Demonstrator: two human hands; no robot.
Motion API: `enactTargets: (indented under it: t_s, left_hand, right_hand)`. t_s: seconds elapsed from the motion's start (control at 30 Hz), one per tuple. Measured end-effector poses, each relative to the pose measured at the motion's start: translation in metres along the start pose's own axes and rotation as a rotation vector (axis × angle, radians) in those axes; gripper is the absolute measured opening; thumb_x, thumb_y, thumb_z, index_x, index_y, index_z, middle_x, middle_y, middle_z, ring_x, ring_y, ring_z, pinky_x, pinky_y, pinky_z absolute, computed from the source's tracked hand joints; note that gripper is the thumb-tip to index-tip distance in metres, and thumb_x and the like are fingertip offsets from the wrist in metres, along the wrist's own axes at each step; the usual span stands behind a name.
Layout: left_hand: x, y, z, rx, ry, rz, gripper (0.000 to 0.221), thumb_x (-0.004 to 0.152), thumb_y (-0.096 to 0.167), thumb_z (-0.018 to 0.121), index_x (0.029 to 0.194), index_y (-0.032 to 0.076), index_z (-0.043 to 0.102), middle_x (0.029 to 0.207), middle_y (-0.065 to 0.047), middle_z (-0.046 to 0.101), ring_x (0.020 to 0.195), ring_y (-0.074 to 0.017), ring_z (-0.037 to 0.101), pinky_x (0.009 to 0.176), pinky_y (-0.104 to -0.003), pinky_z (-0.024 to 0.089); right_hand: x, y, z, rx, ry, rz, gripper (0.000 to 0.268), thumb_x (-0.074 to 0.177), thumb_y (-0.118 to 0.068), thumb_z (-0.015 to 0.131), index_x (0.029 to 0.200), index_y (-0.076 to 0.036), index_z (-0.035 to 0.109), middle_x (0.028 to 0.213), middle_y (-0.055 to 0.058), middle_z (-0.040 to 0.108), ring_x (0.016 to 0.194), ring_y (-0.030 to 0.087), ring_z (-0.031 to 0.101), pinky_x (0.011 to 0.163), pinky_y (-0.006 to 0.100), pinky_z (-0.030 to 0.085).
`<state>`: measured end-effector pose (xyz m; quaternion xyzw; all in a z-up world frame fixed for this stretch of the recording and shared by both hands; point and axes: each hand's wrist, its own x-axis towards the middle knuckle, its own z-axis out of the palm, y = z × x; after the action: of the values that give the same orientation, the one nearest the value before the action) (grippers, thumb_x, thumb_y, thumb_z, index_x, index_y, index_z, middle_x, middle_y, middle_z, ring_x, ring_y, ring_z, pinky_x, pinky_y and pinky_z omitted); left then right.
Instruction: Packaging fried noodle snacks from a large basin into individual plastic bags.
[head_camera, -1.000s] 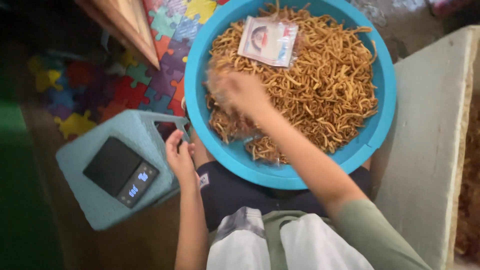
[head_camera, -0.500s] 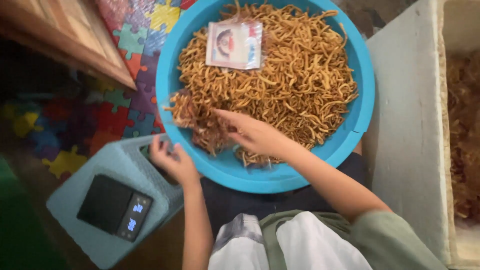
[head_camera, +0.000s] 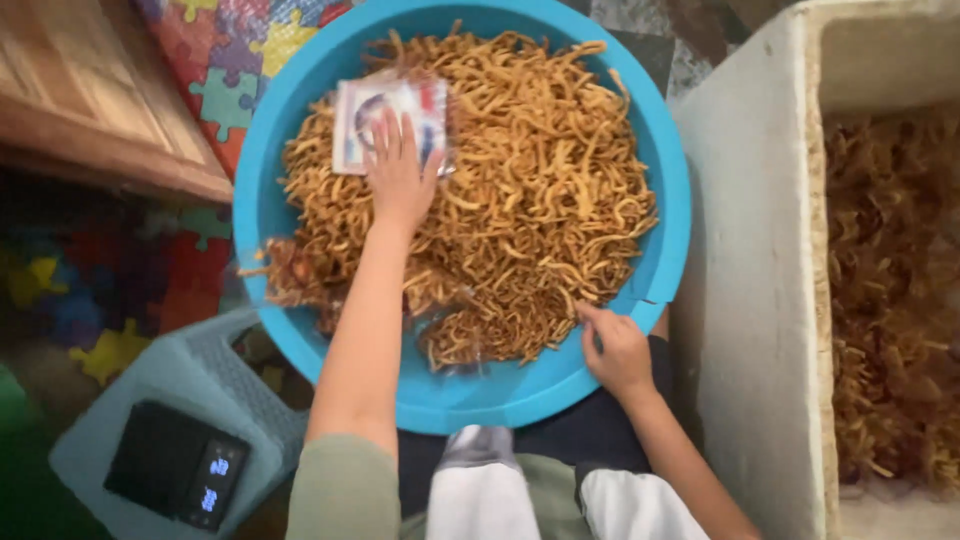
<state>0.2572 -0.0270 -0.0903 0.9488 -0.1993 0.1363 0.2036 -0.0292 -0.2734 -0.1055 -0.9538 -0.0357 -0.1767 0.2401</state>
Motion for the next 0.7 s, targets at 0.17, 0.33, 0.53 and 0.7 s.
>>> enactTargets:
  t_s: [0.17,0.33,0.53,0.7]
  left_hand:
    - [0.016,-0.006,0.022,0.16,-0.289,-0.098,0.048,0.101,0.028,0.035,0.141,0.002,0.039,0.144,-0.019,0.04,0.134,-0.0397,0.03,0.098,-0.067,0.026]
    - [0.013,-0.038,0.034,-0.256,-0.192,-0.194,0.043,0.105,0.017,0.022,0.135,-0.008,0.041,0.139,-0.031,0.038,0.132,-0.0416,0.029,0.106,-0.064,0.014]
    - [0.008,0.084,-0.089,-0.808,-0.029,-0.217,0.054,0.103,0.041,0.02,0.146,0.009,0.031,0.15,-0.011,0.031,0.14,-0.0228,0.026,0.117,-0.043,0.017]
    - [-0.16,0.089,0.002,0.044,-0.159,0.539,0.054,0.089,0.036,0.054,0.134,0.007,0.048,0.136,-0.014,0.049,0.132,-0.029,0.038,0.11,-0.055,0.024]
  right_hand:
    - [0.005,0.003,0.0,0.035,0.039,0.03,0.025,0.073,-0.011,0.063,0.095,-0.02,0.068,0.079,-0.007,0.066,0.068,0.013,0.064,0.071,0.027,0.051]
    - [0.013,-0.008,-0.01,0.043,0.046,0.017,0.022,0.075,-0.009,0.061,0.092,-0.021,0.067,0.07,-0.004,0.06,0.061,0.015,0.06,0.069,0.028,0.051]
    - [0.014,-0.01,-0.016,0.432,0.03,0.258,0.018,0.081,-0.011,0.06,0.091,-0.022,0.071,0.068,-0.006,0.069,0.064,0.016,0.065,0.069,0.03,0.051]
    - [0.03,-0.048,-0.025,1.541,-0.123,0.588,0.071,0.087,-0.031,0.055,0.146,-0.007,0.024,0.141,0.021,0.042,0.124,0.032,0.045,0.1,0.048,0.039]
